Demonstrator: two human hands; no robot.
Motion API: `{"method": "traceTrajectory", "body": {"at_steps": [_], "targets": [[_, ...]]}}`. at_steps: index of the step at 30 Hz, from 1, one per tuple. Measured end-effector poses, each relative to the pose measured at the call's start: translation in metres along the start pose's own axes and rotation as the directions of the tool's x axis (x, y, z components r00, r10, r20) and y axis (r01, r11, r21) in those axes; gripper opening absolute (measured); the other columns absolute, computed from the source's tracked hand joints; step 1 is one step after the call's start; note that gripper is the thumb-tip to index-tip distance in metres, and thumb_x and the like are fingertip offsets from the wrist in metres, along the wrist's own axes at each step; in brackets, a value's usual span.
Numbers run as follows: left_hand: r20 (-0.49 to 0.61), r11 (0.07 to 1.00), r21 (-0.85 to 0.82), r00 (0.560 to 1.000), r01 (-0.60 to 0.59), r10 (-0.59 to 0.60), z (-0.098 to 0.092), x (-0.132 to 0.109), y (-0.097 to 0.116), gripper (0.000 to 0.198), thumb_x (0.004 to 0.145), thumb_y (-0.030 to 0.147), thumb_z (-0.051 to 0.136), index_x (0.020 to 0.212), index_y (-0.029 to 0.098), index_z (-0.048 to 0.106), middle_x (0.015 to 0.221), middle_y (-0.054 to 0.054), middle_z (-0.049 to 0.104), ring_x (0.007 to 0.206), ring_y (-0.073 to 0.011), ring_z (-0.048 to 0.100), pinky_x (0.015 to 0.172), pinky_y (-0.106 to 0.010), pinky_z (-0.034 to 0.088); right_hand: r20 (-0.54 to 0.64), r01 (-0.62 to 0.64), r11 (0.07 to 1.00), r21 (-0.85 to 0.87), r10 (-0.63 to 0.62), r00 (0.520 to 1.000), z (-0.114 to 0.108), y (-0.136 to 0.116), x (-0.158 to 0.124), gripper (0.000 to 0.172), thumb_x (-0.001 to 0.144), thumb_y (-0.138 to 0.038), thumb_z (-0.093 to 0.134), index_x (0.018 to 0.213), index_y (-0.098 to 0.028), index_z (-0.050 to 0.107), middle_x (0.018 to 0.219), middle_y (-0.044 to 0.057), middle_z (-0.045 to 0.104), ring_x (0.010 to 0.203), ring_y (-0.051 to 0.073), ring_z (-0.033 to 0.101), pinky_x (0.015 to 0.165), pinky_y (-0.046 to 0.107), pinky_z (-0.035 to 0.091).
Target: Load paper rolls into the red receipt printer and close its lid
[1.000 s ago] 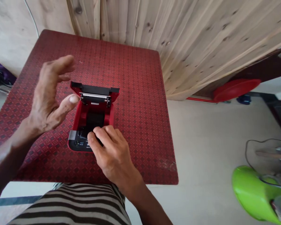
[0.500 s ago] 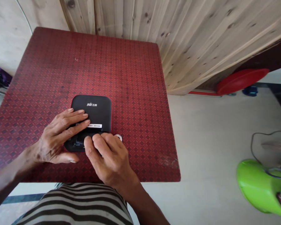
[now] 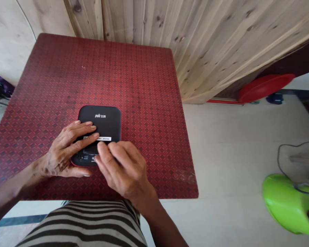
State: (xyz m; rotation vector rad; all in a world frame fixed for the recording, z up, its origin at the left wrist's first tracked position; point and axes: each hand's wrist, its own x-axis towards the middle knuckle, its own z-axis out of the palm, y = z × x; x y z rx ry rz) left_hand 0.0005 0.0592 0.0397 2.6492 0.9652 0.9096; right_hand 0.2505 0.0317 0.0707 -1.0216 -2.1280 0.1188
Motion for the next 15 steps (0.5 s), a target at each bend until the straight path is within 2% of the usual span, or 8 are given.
{"method": "traceTrajectory", "body": {"at_steps": [2, 4, 7, 9, 11, 13, 15], "targets": [[-0.014, 1.000, 0.024, 1.000, 0.006, -0.006, 0.002, -0.002, 0.003, 0.087, 0.093, 0.073, 0.065, 0.162, 0.024, 0.044, 0.150, -0.018, 0.062, 0.143, -0.0381, 0.060, 0.124, -0.061, 0.047, -0.050, -0.113, 0.993, 0.032, 0.115, 0.992, -0.004, 0.016, 0.001, 0.031, 0.100, -0.019, 0.068, 0.131, -0.026, 0.071, 0.102, 0.007, 0.077, 0.090, 0.023, 0.072, 0.083, 0.041, 0.062], [-0.086, 0.998, 0.046, 0.996, 0.040, -0.036, 0.004, -0.008, 0.008, 0.082, 0.095, 0.072, 0.062, 0.159, 0.022, 0.047, 0.151, -0.020, 0.058, 0.145, -0.0379, 0.057, 0.122, -0.061, 0.049, -0.071, -0.255, 0.962, 0.095, 0.262, 0.962, -0.002, 0.040, 0.002, 0.025, 0.104, -0.023, 0.063, 0.126, -0.027, 0.074, 0.106, 0.007, 0.078, 0.096, 0.023, 0.074, 0.085, 0.042, 0.063], [-0.247, 0.991, 0.072, 0.965, 0.114, -0.093, 0.007, -0.024, 0.017, 0.078, 0.092, 0.066, 0.071, 0.153, 0.022, 0.050, 0.144, -0.018, 0.060, 0.138, -0.0349, 0.062, 0.111, -0.054, 0.059, 0.022, -0.418, 0.855, 0.307, 0.433, 0.901, 0.014, 0.077, 0.002, 0.028, 0.107, -0.038, 0.059, 0.128, -0.027, 0.074, 0.124, 0.008, 0.078, 0.112, 0.023, 0.074, 0.100, 0.045, 0.061], [-0.291, 0.980, 0.115, 0.949, 0.160, -0.120, 0.011, -0.038, 0.022, 0.069, 0.091, 0.057, 0.077, 0.147, 0.025, 0.053, 0.140, -0.015, 0.064, 0.129, -0.0313, 0.067, 0.102, -0.049, 0.064, 0.140, -0.488, 0.747, 0.452, 0.480, 0.866, 0.030, 0.094, 0.001, 0.041, 0.106, -0.050, 0.058, 0.139, -0.028, 0.068, 0.139, 0.009, 0.074, 0.124, 0.024, 0.072, 0.109, 0.046, 0.057], [-0.293, 0.963, 0.183, 0.946, 0.198, -0.139, 0.015, -0.051, 0.024, 0.058, 0.093, 0.050, 0.077, 0.142, 0.028, 0.056, 0.142, -0.013, 0.065, 0.123, -0.0283, 0.071, 0.094, -0.043, 0.066, 0.238, -0.531, 0.665, 0.525, 0.485, 0.842, 0.047, 0.101, 0.000, 0.052, 0.105, -0.061, 0.052, 0.145, -0.029, 0.064, 0.146, 0.009, 0.070, 0.134, 0.025, 0.067, 0.113, 0.047, 0.054], [-0.296, 0.951, 0.231, 0.946, 0.206, -0.133, 0.020, -0.059, 0.024, 0.052, 0.094, 0.046, 0.076, 0.139, 0.028, 0.057, 0.143, -0.013, 0.065, 0.120, -0.0270, 0.072, 0.089, -0.040, 0.067, 0.299, -0.562, 0.623, 0.544, 0.482, 0.824, 0.058, 0.100, 0.000, 0.058, 0.105, -0.069, 0.046, 0.144, -0.030, 0.065, 0.149, 0.008, 0.069, 0.139, 0.026, 0.064, 0.116, 0.048, 0.051], [-0.316, 0.950, 0.234, 0.941, 0.204, -0.124, 0.024, -0.062, 0.023, 0.050, 0.095, 0.044, 0.075, 0.138, 0.027, 0.057, 0.143, -0.013, 0.066, 0.118, -0.0271, 0.073, 0.087, -0.039, 0.068, 0.325, -0.580, 0.597, 0.554, 0.487, 0.811, 0.062, 0.098, -0.002, 0.058, 0.106, -0.069, 0.043, 0.141, -0.031, 0.068, 0.149, 0.008, 0.069, 0.140, 0.026, 0.063, 0.117, 0.050, 0.049]]}}
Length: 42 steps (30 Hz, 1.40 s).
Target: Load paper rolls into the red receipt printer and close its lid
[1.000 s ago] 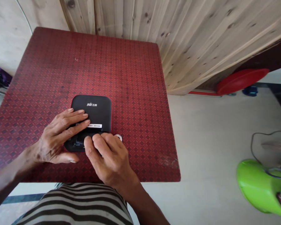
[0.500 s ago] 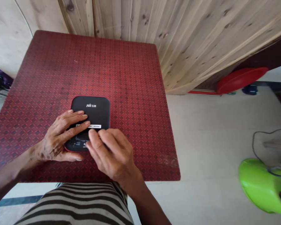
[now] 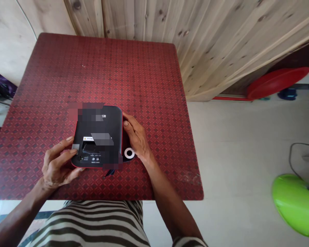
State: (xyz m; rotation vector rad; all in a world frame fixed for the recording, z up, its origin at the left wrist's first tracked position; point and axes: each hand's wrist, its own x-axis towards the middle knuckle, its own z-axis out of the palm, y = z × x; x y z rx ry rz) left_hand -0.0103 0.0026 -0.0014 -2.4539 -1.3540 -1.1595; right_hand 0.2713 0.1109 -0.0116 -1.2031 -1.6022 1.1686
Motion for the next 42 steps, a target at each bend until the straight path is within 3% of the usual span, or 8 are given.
{"method": "traceTrajectory", "body": {"at_steps": [5, 12, 18, 24, 28, 31, 38, 42], "targets": [[-0.029, 0.997, -0.074, 1.000, -0.006, 0.004, 0.005, 0.002, -0.001, 0.053, 0.093, 0.039, 0.077, 0.140, 0.022, 0.058, 0.146, -0.017, 0.065, 0.122, -0.0285, 0.073, 0.089, -0.038, 0.068, 0.010, -0.008, 0.997, 0.073, 0.008, 1.000, -0.002, -0.001, -0.002, 0.049, 0.108, -0.063, 0.046, 0.137, -0.033, 0.072, 0.145, 0.006, 0.073, 0.135, 0.027, 0.067, 0.116, 0.051, 0.050], [-0.061, 0.998, -0.066, 0.998, -0.019, 0.015, 0.006, 0.002, 0.000, 0.055, 0.092, 0.038, 0.079, 0.138, 0.014, 0.060, 0.144, -0.020, 0.066, 0.122, -0.0295, 0.073, 0.093, -0.038, 0.067, -0.001, -0.036, 0.992, 0.121, 0.036, 0.999, -0.004, 0.005, 0.001, 0.050, 0.104, -0.069, 0.051, 0.134, -0.037, 0.075, 0.140, 0.002, 0.075, 0.135, 0.029, 0.067, 0.119, 0.051, 0.046], [-0.025, 0.983, -0.174, 0.998, 0.055, -0.060, 0.004, 0.008, 0.003, 0.052, 0.092, 0.037, 0.079, 0.136, 0.017, 0.060, 0.151, -0.020, 0.061, 0.132, -0.0313, 0.067, 0.094, -0.042, 0.068, 0.012, -0.004, 0.989, 0.146, 0.002, 1.000, -0.004, 0.000, 0.000, 0.046, 0.103, -0.067, 0.055, 0.132, -0.038, 0.076, 0.138, 0.001, 0.076, 0.130, 0.028, 0.069, 0.116, 0.050, 0.048], [0.008, 0.941, -0.307, 0.990, 0.139, -0.144, 0.006, 0.008, 0.000, 0.046, 0.090, 0.040, 0.081, 0.127, 0.019, 0.063, 0.147, -0.018, 0.062, 0.130, -0.0318, 0.067, 0.095, -0.048, 0.067, 0.008, -0.043, 0.986, 0.160, 0.042, 0.999, -0.004, 0.002, 0.000, 0.050, 0.102, -0.069, 0.055, 0.132, -0.035, 0.075, 0.136, 0.002, 0.077, 0.129, 0.029, 0.069, 0.117, 0.050, 0.048], [0.022, 0.922, -0.348, 0.984, 0.171, -0.174, 0.007, 0.006, -0.002, 0.047, 0.087, 0.040, 0.084, 0.124, 0.019, 0.063, 0.142, -0.018, 0.063, 0.127, -0.0305, 0.067, 0.093, -0.045, 0.065, 0.023, -0.068, 0.973, 0.222, 0.064, 0.998, -0.004, 0.007, 0.000, 0.049, 0.102, -0.067, 0.055, 0.133, -0.035, 0.074, 0.134, 0.002, 0.077, 0.121, 0.028, 0.073, 0.110, 0.048, 0.053], [0.019, 0.918, -0.355, 0.983, 0.175, -0.180, 0.008, 0.008, -0.002, 0.047, 0.087, 0.039, 0.085, 0.123, 0.019, 0.063, 0.139, -0.017, 0.065, 0.122, -0.0288, 0.069, 0.089, -0.042, 0.065, 0.030, -0.067, 0.968, 0.242, 0.061, 0.998, -0.004, 0.007, -0.001, 0.046, 0.103, -0.065, 0.055, 0.133, -0.035, 0.074, 0.132, 0.001, 0.078, 0.117, 0.026, 0.074, 0.108, 0.047, 0.054], [0.017, 0.923, -0.355, 0.989, 0.146, -0.150, 0.008, 0.014, -0.001, 0.046, 0.087, 0.037, 0.084, 0.124, 0.018, 0.063, 0.133, -0.017, 0.066, 0.114, -0.0261, 0.070, 0.087, -0.040, 0.065, 0.014, -0.037, 0.967, 0.251, 0.035, 0.999, -0.002, 0.004, 0.000, 0.046, 0.102, -0.065, 0.056, 0.133, -0.035, 0.074, 0.137, 0.002, 0.076, 0.130, 0.029, 0.070, 0.112, 0.049, 0.054], [0.000, 0.942, -0.313, 0.992, 0.118, -0.124, 0.007, 0.012, -0.001, 0.048, 0.088, 0.035, 0.082, 0.129, 0.019, 0.062, 0.132, -0.016, 0.066, 0.111, -0.0260, 0.069, 0.084, -0.039, 0.065, 0.017, -0.029, 0.944, 0.327, 0.025, 1.000, 0.001, 0.007, 0.001, 0.042, 0.103, -0.061, 0.058, 0.132, -0.035, 0.074, 0.133, 0.003, 0.078, 0.119, 0.026, 0.075, 0.105, 0.048, 0.058]]}}
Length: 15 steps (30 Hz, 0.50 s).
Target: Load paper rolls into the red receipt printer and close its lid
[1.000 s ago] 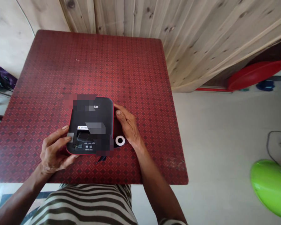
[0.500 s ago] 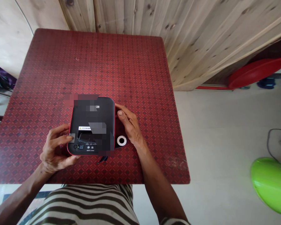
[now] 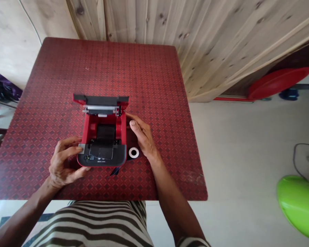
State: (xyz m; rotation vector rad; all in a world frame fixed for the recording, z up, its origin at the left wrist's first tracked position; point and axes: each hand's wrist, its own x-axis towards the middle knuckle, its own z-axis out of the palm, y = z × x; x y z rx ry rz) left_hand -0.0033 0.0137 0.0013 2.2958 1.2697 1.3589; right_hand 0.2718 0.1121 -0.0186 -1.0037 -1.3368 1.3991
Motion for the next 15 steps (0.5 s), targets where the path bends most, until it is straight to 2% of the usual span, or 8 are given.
{"method": "traceTrajectory", "body": {"at_steps": [2, 3, 5, 7, 9, 11, 13, 15], "targets": [[-0.013, 1.000, 0.020, 1.000, -0.016, 0.016, 0.000, -0.002, 0.000, 0.050, 0.090, 0.035, 0.082, 0.133, 0.020, 0.061, 0.132, -0.016, 0.067, 0.111, -0.0257, 0.070, 0.083, -0.038, 0.066, -0.056, 0.003, 1.000, -0.016, -0.004, 0.998, 0.000, -0.004, -0.003, 0.042, 0.103, -0.061, 0.058, 0.130, -0.033, 0.074, 0.127, 0.004, 0.080, 0.108, 0.025, 0.078, 0.098, 0.047, 0.061], [-0.017, 0.999, 0.026, 1.000, -0.022, 0.022, 0.000, -0.002, 0.001, 0.051, 0.090, 0.035, 0.081, 0.134, 0.020, 0.061, 0.131, -0.016, 0.067, 0.111, -0.0255, 0.070, 0.083, -0.038, 0.066, -0.114, 0.016, 0.997, -0.076, -0.025, 0.993, 0.000, -0.010, -0.006, 0.040, 0.103, -0.060, 0.060, 0.126, -0.031, 0.075, 0.122, 0.005, 0.081, 0.103, 0.025, 0.078, 0.094, 0.045, 0.062], [-0.022, 0.999, 0.036, 0.999, -0.030, 0.031, 0.000, -0.003, 0.001, 0.052, 0.090, 0.034, 0.082, 0.135, 0.019, 0.060, 0.131, -0.016, 0.067, 0.112, -0.0253, 0.070, 0.084, -0.038, 0.066, -0.234, 0.047, 0.953, -0.299, -0.121, 0.965, 0.001, -0.028, -0.014, 0.031, 0.101, -0.054, 0.065, 0.112, -0.027, 0.077, 0.106, 0.004, 0.082, 0.090, 0.021, 0.078, 0.082, 0.038, 0.062], [-0.018, 0.999, 0.041, 0.999, -0.031, 0.032, 0.000, -0.004, 0.002, 0.052, 0.091, 0.035, 0.081, 0.136, 0.019, 0.060, 0.131, -0.017, 0.067, 0.113, -0.0257, 0.070, 0.085, -0.038, 0.066, -0.232, 0.097, 0.829, -0.551, -0.264, 0.936, 0.005, -0.052, -0.024, 0.020, 0.101, -0.044, 0.070, 0.096, -0.025, 0.077, 0.088, 0.001, 0.079, 0.076, 0.017, 0.073, 0.071, 0.031, 0.059], [-0.010, 0.999, 0.043, 1.000, -0.029, 0.029, 0.000, -0.003, 0.002, 0.053, 0.093, 0.037, 0.079, 0.138, 0.020, 0.059, 0.131, -0.017, 0.067, 0.114, -0.0259, 0.070, 0.085, -0.038, 0.067, -0.044, 0.235, 0.674, -0.701, -0.370, 0.928, 0.013, -0.076, -0.029, 0.012, 0.100, -0.032, 0.073, 0.091, -0.025, 0.076, 0.082, -0.001, 0.076, 0.071, 0.014, 0.069, 0.069, 0.029, 0.057], [-0.004, 0.998, 0.051, 1.000, -0.027, 0.027, 0.000, -0.004, 0.002, 0.055, 0.094, 0.038, 0.078, 0.141, 0.021, 0.057, 0.131, -0.016, 0.067, 0.114, -0.0258, 0.071, 0.084, -0.038, 0.067, 0.197, 0.402, 0.521, -0.753, -0.403, 0.893, 0.026, -0.094, -0.027, 0.008, 0.102, -0.022, 0.069, 0.098, -0.024, 0.076, 0.090, 0.001, 0.079, 0.081, 0.016, 0.072, 0.078, 0.030, 0.059], [-0.001, 0.998, 0.061, 1.000, -0.025, 0.026, 0.000, -0.005, 0.002, 0.058, 0.094, 0.037, 0.078, 0.144, 0.022, 0.055, 0.131, -0.016, 0.067, 0.114, -0.0253, 0.071, 0.085, -0.037, 0.067, 0.382, 0.480, 0.382, -0.790, -0.307, 0.872, 0.043, -0.103, -0.016, 0.016, 0.104, -0.014, 0.062, 0.107, -0.022, 0.076, 0.102, 0.005, 0.080, 0.093, 0.019, 0.074, 0.086, 0.033, 0.060], [0.005, 0.997, 0.066, 1.000, -0.025, 0.024, 0.000, -0.006, 0.001, 0.059, 0.093, 0.037, 0.079, 0.145, 0.021, 0.055, 0.132, -0.016, 0.067, 0.115, -0.0254, 0.071, 0.088, -0.037, 0.067, 0.467, 0.473, 0.261, -0.841, -0.090, 0.880, 0.059, -0.106, 0.000, 0.022, 0.105, -0.009, 0.056, 0.110, -0.020, 0.075, 0.109, 0.008, 0.079, 0.096, 0.021, 0.075, 0.081, 0.034, 0.059]]}}
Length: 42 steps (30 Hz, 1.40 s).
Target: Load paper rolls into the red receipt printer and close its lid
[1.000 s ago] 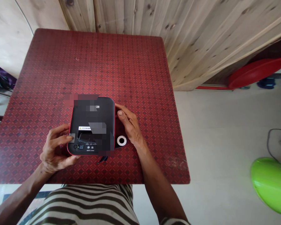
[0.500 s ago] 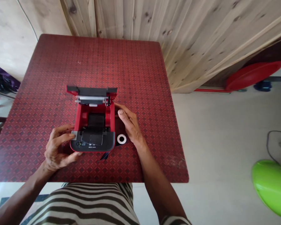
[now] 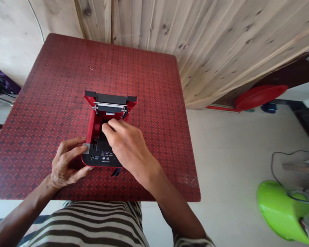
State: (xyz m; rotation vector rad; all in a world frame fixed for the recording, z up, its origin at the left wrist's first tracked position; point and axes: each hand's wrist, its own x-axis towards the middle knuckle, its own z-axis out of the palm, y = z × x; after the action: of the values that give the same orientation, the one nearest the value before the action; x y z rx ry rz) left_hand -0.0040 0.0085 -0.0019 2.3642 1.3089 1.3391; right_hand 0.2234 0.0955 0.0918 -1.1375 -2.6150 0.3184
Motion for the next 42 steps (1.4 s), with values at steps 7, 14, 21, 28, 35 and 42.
{"method": "traceTrajectory", "body": {"at_steps": [7, 14, 21, 28, 35, 42], "targets": [[0.014, 1.000, 0.011, 1.000, -0.001, 0.001, 0.000, -0.002, 0.000, 0.058, 0.096, 0.040, 0.075, 0.148, 0.023, 0.055, 0.132, -0.016, 0.068, 0.117, -0.0258, 0.071, 0.091, -0.038, 0.067, 0.409, -0.079, 0.971, -0.224, 0.167, 0.897, 0.003, -0.011, 0.047, 0.033, 0.104, -0.003, 0.045, 0.116, -0.011, 0.074, 0.110, 0.018, 0.078, 0.093, 0.029, 0.078, 0.066, 0.036, 0.052], [0.016, 1.000, 0.022, 1.000, -0.007, 0.007, 0.000, -0.002, 0.000, 0.060, 0.096, 0.040, 0.076, 0.148, 0.022, 0.054, 0.131, -0.016, 0.068, 0.117, -0.0253, 0.071, 0.092, -0.037, 0.067, 0.394, -0.028, 0.981, -0.190, 0.102, 0.913, 0.002, -0.006, 0.045, 0.030, 0.102, -0.006, 0.049, 0.117, -0.014, 0.073, 0.113, 0.015, 0.078, 0.097, 0.030, 0.077, 0.072, 0.038, 0.054], [0.015, 1.000, 0.012, 1.000, 0.003, -0.003, -0.001, -0.003, -0.001, 0.058, 0.096, 0.041, 0.075, 0.148, 0.023, 0.055, 0.131, -0.015, 0.069, 0.116, -0.0252, 0.071, 0.090, -0.037, 0.067, -0.024, -0.108, 0.952, 0.285, 0.120, 0.992, -0.033, 0.006, -0.011, 0.016, 0.098, -0.022, 0.069, 0.112, -0.026, 0.072, 0.104, 0.003, 0.078, 0.079, 0.019, 0.072, 0.065, 0.034, 0.056], [0.010, 1.000, 0.025, 1.000, -0.003, 0.002, -0.001, 0.000, -0.002, 0.060, 0.093, 0.039, 0.079, 0.145, 0.021, 0.056, 0.130, -0.016, 0.068, 0.112, -0.0256, 0.072, 0.088, -0.038, 0.066, -0.156, -0.242, 0.562, 0.791, 0.568, 0.808, 0.010, 0.081, -0.047, 0.028, 0.087, -0.038, 0.080, 0.111, -0.027, 0.068, 0.114, 0.004, 0.078, 0.095, 0.022, 0.074, 0.074, 0.036, 0.062], [-0.006, 0.999, 0.044, 1.000, -0.020, 0.021, -0.001, 0.003, -0.003, 0.062, 0.089, 0.039, 0.082, 0.144, 0.023, 0.056, 0.126, -0.014, 0.070, 0.111, -0.0262, 0.073, 0.088, -0.038, 0.066, -0.039, -0.303, 0.501, 0.811, 0.562, 0.826, 0.066, 0.109, -0.035, 0.035, 0.084, -0.048, 0.075, 0.109, -0.026, 0.062, 0.102, 0.003, 0.077, 0.084, 0.021, 0.074, 0.077, 0.039, 0.062], [-0.011, 0.999, 0.041, 1.000, -0.013, 0.013, -0.001, 0.006, -0.002, 0.058, 0.089, 0.038, 0.082, 0.140, 0.023, 0.058, 0.124, -0.012, 0.072, 0.109, -0.0259, 0.073, 0.087, -0.038, 0.066, -0.052, -0.345, 0.545, 0.765, 0.585, 0.809, 0.063, 0.106, -0.047, 0.050, 0.082, -0.035, 0.075, 0.129, -0.025, 0.062, 0.123, 0.008, 0.077, 0.079, 0.019, 0.072, 0.076, 0.039, 0.058]]}}
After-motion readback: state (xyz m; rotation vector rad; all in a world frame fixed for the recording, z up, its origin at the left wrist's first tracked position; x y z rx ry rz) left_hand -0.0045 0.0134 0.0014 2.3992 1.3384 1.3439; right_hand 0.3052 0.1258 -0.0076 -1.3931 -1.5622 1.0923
